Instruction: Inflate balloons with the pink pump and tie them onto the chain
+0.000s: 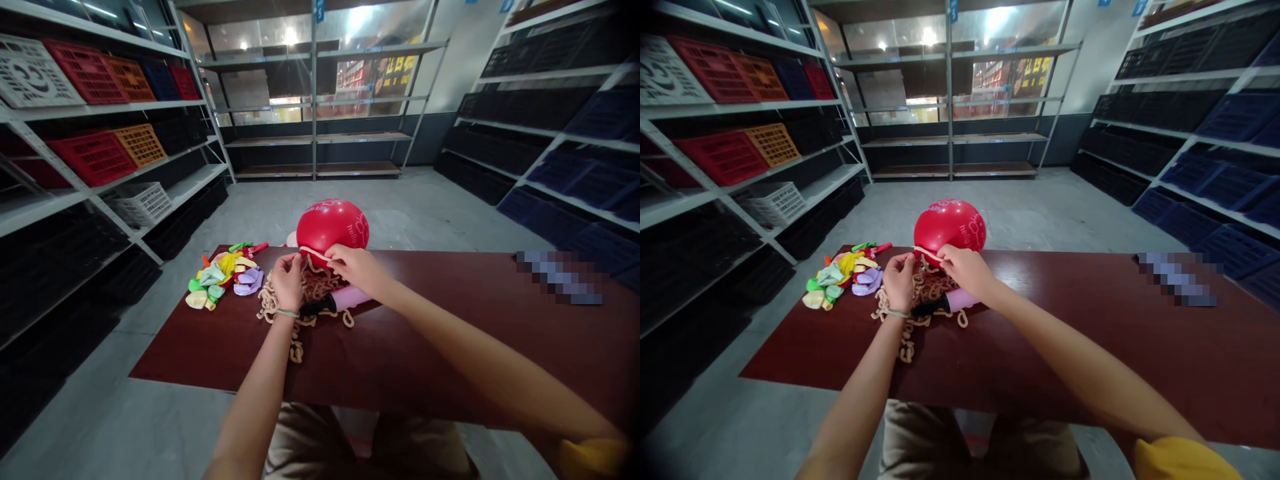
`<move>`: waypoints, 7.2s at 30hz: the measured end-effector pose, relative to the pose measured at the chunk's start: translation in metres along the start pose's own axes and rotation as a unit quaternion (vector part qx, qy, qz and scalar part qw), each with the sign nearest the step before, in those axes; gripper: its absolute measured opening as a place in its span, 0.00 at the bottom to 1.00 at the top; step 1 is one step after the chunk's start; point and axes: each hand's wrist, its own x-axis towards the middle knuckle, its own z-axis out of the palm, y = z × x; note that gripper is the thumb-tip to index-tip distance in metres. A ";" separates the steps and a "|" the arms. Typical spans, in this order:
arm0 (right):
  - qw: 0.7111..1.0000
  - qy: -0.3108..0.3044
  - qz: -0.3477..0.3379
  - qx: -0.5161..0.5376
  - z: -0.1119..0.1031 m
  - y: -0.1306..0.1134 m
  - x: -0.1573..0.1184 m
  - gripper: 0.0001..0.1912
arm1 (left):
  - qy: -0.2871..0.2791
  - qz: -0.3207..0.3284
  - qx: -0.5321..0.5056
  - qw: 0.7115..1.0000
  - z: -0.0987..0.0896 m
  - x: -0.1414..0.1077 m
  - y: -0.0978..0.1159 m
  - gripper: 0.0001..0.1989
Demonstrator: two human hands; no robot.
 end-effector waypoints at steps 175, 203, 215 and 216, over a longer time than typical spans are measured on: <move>0.961 0.271 -0.050 -0.020 0.025 0.083 -0.063 0.10 | -0.302 0.052 0.159 0.938 0.046 -0.040 0.017 0.11; 0.962 0.224 -0.145 -0.049 0.029 0.073 -0.064 0.03 | -0.261 0.296 0.300 0.869 0.040 -0.051 0.027 0.04; 0.952 0.284 -0.112 0.007 0.028 0.051 -0.069 0.04 | -0.210 0.257 0.217 0.918 0.038 -0.051 0.015 0.06; 0.956 0.273 -0.104 0.037 0.026 0.051 -0.068 0.05 | -0.209 0.253 0.213 0.920 0.038 -0.051 0.015 0.06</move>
